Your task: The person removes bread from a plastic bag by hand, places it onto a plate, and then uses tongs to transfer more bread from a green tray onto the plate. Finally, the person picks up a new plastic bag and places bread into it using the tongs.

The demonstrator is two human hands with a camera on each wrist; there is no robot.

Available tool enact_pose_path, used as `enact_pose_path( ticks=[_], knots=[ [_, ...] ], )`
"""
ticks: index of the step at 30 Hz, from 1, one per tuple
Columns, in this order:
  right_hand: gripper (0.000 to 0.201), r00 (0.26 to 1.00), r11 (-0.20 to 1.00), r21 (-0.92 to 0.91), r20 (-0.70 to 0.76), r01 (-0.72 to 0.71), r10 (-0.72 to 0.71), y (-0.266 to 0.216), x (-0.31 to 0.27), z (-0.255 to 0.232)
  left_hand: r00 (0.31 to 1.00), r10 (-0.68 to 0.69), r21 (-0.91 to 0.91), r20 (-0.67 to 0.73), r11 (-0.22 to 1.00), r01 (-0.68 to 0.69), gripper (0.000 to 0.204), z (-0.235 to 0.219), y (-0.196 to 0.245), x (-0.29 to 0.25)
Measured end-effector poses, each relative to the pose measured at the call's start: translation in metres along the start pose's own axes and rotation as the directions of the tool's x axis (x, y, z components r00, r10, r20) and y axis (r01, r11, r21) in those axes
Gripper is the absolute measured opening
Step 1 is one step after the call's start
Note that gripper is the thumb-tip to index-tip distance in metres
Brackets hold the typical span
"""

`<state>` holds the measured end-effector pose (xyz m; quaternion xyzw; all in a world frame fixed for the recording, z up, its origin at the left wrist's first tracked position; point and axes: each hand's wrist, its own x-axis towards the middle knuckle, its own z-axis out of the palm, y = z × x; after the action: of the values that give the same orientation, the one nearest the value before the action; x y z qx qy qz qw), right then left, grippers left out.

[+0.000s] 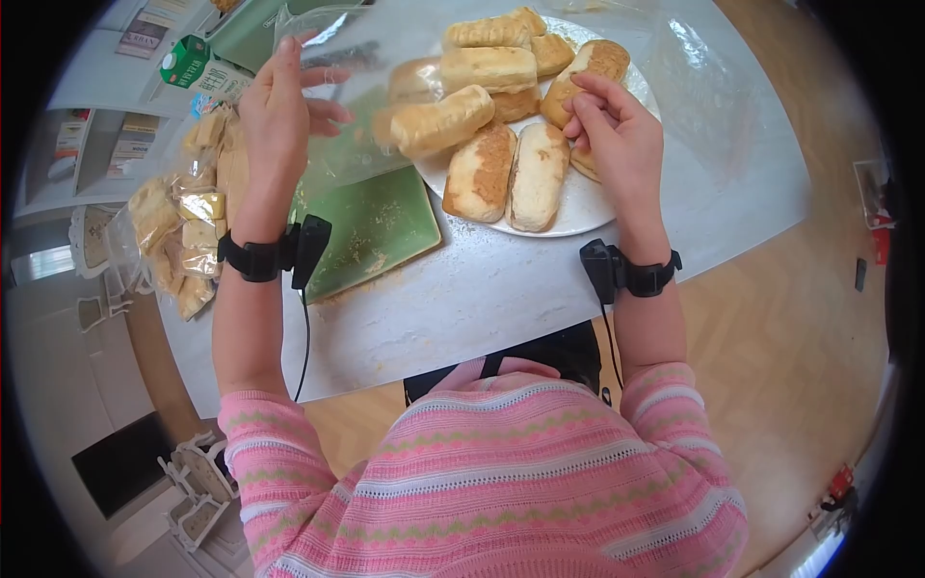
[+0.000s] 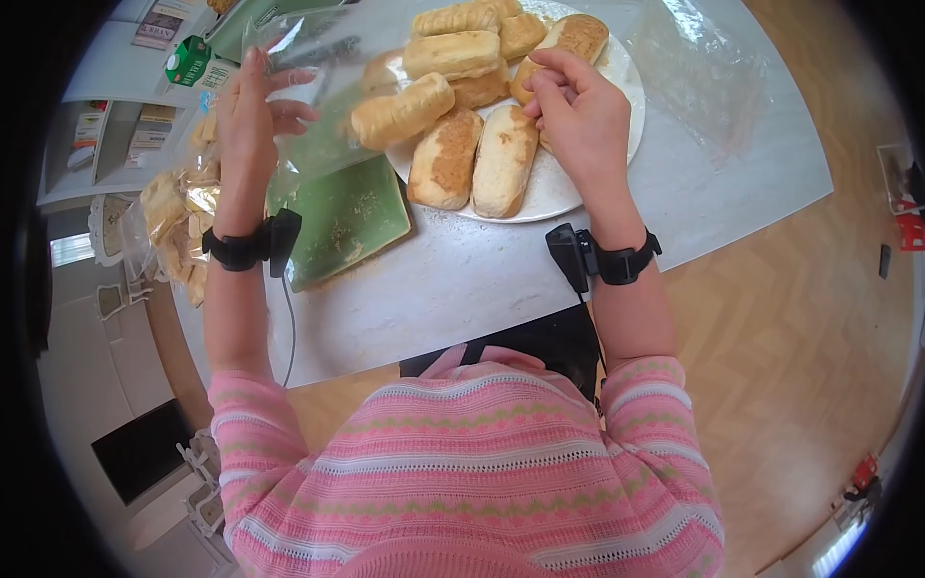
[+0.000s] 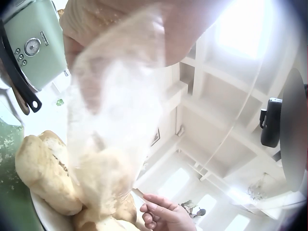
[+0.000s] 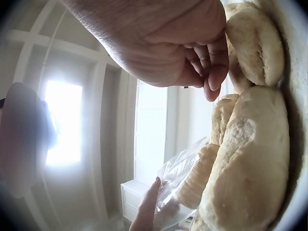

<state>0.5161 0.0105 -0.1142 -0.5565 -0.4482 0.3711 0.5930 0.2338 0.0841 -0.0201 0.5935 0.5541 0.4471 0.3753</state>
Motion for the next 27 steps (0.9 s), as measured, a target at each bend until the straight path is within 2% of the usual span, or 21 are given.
enact_pose_path(
  ticks=[6, 13, 16, 18, 25, 27],
  knots=[
    [0.025, 1.0, 1.0, -0.019, 0.01, 0.008, -0.008, -0.002, -0.001, 0.002, 1.0, -0.022, -0.104, -0.001, 0.994, 0.021, 0.054, 0.006, -0.019, -0.017],
    [0.024, 1.0, 1.0, -0.022, 0.011, 0.014, -0.014, 0.0, -0.001, 0.002, 0.997, -0.072, -0.123, 0.03, 0.99, 0.075, 0.053, 0.009, -0.027, -0.03],
    [0.023, 1.0, 0.999, -0.033, 0.011, 0.011, -0.011, 0.0, -0.001, 0.002, 0.996, -0.056, -0.081, 0.073, 0.995, 0.062, 0.054, 0.009, -0.031, -0.041],
    [0.023, 1.0, 0.999, -0.035, 0.01, 0.019, -0.019, 0.0, -0.001, 0.002, 0.992, 0.014, -0.038, 0.129, 0.999, -0.009, 0.062, 0.008, -0.038, -0.048],
    [0.023, 1.0, 1.0, -0.029, 0.01, 0.002, -0.001, -0.002, -0.002, 0.003, 0.962, -0.023, 0.03, 0.273, 0.999, 0.015, 0.08, 0.012, -0.046, -0.068],
    [0.022, 1.0, 0.999, -0.038, 0.009, -0.002, 0.002, -0.002, -0.002, 0.003, 0.957, -0.035, 0.237, 0.289, 0.971, -0.036, 0.084, 0.015, -0.039, -0.073]
  ],
)
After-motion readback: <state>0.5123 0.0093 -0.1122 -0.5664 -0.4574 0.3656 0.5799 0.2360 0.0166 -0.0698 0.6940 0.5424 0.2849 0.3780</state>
